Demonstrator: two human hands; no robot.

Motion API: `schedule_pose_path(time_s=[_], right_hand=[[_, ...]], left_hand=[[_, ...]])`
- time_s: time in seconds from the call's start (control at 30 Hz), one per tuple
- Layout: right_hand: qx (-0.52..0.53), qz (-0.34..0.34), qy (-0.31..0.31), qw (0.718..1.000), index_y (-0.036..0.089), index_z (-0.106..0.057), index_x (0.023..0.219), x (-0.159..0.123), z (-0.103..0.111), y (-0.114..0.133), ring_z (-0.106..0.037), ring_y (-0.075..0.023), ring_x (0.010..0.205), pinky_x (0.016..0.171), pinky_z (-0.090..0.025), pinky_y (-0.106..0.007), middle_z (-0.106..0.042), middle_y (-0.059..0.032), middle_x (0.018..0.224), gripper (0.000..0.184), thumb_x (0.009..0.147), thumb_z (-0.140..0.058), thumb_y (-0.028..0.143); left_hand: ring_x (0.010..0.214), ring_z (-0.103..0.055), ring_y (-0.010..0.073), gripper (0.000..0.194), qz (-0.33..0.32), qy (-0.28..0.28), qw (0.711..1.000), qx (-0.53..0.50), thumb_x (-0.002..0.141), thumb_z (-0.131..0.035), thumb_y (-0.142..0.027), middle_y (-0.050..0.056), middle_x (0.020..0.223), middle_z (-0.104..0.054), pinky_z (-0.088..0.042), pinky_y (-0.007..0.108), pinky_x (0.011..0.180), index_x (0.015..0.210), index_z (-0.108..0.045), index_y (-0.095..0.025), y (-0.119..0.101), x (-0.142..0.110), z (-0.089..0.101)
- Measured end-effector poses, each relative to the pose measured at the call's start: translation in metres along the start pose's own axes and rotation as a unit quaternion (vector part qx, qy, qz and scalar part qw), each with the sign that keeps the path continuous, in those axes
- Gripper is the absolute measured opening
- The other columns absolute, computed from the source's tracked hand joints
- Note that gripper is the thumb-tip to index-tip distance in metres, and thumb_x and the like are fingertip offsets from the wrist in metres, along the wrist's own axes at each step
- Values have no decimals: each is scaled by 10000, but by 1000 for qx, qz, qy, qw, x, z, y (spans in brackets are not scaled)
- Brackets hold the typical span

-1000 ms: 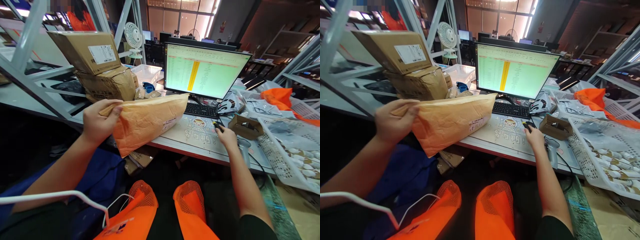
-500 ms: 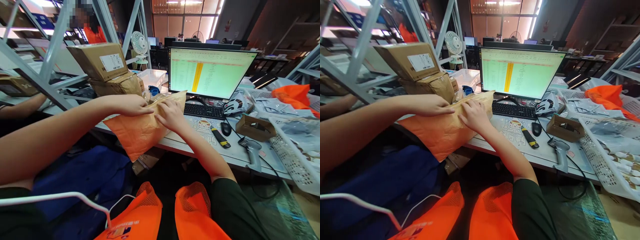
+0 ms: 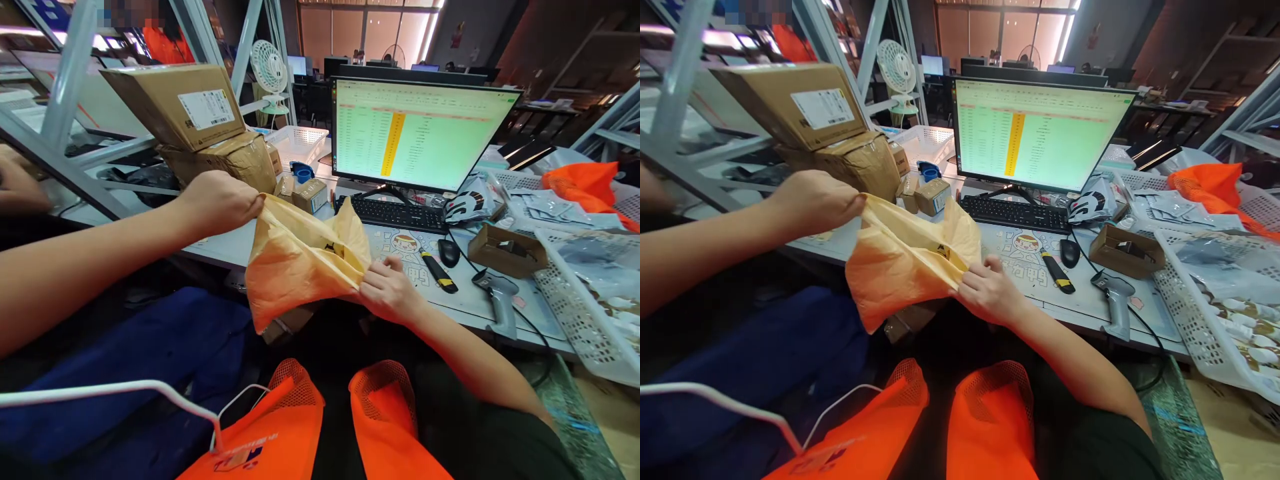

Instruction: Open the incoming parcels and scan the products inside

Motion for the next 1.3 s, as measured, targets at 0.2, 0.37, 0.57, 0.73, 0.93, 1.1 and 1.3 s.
schedule_pose_path(time_s=[0.2,0.37,0.57,0.73,0.93,1.1,1.3], right_hand=[[51,-31,58,997,207,-570,678,-11,6,-14,-484,-167,693,803,-304,-385,-585,-4,653,454,1102,-434,295],[86,-100,154,979,89,-574,1420,23,-13,1,-635,-269,1108,949,-459,-389,-693,-181,1266,455,1044,-519,339],[102,-197,355,908,62,-573,1442,29,-108,10,-729,-318,1024,873,-539,-384,-749,-213,1162,559,964,-649,342],[142,-291,332,886,174,-724,1170,19,-114,-34,-727,-272,1008,823,-510,-333,-773,-143,1148,321,1073,-444,297],[246,-193,204,928,195,-682,922,41,-38,-33,-653,-185,901,766,-463,-268,-710,-62,994,169,1015,-570,282],[324,-136,-50,935,201,-604,762,43,35,-28,-598,-157,797,709,-467,-269,-623,-37,869,216,966,-536,210],[321,-403,-389,764,213,-629,879,-17,40,-113,-535,-165,734,681,-447,-294,-560,-4,810,185,931,-585,385]], left_hand=[[603,-402,162,524,52,56,988,-131,1009,-352,-454,52,628,-571,-228,298,615,633,-585,-174,-6,3,-14],[525,-352,142,450,57,-7,966,-253,948,-373,-437,18,530,-402,-214,322,600,559,-399,-212,-44,9,9],[532,-423,166,488,47,-45,944,-322,972,-338,-479,30,529,-448,-283,330,595,579,-458,-216,-70,1,12],[1162,-653,307,689,3,5,914,-406,948,-470,-729,135,1279,-696,-503,397,1014,1304,-667,-173,-71,-67,-29],[978,-705,292,679,134,-204,888,-391,1003,-349,-758,167,1007,-746,-549,443,921,908,-704,-188,-36,-125,-67],[677,-586,210,618,293,-254,822,-416,940,-476,-737,54,609,-577,-489,382,716,624,-536,-209,-18,-137,-105],[480,-343,134,649,319,-192,769,-519,903,-412,-726,22,466,-371,-297,302,489,501,-367,-219,-75,-130,-158]])
Point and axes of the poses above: each hand's wrist, its own x-axis towards the middle knuckle, its own z-axis out of the back of the hand, y = z × x, the point moved 8 cm from there along x, towards the middle knuckle
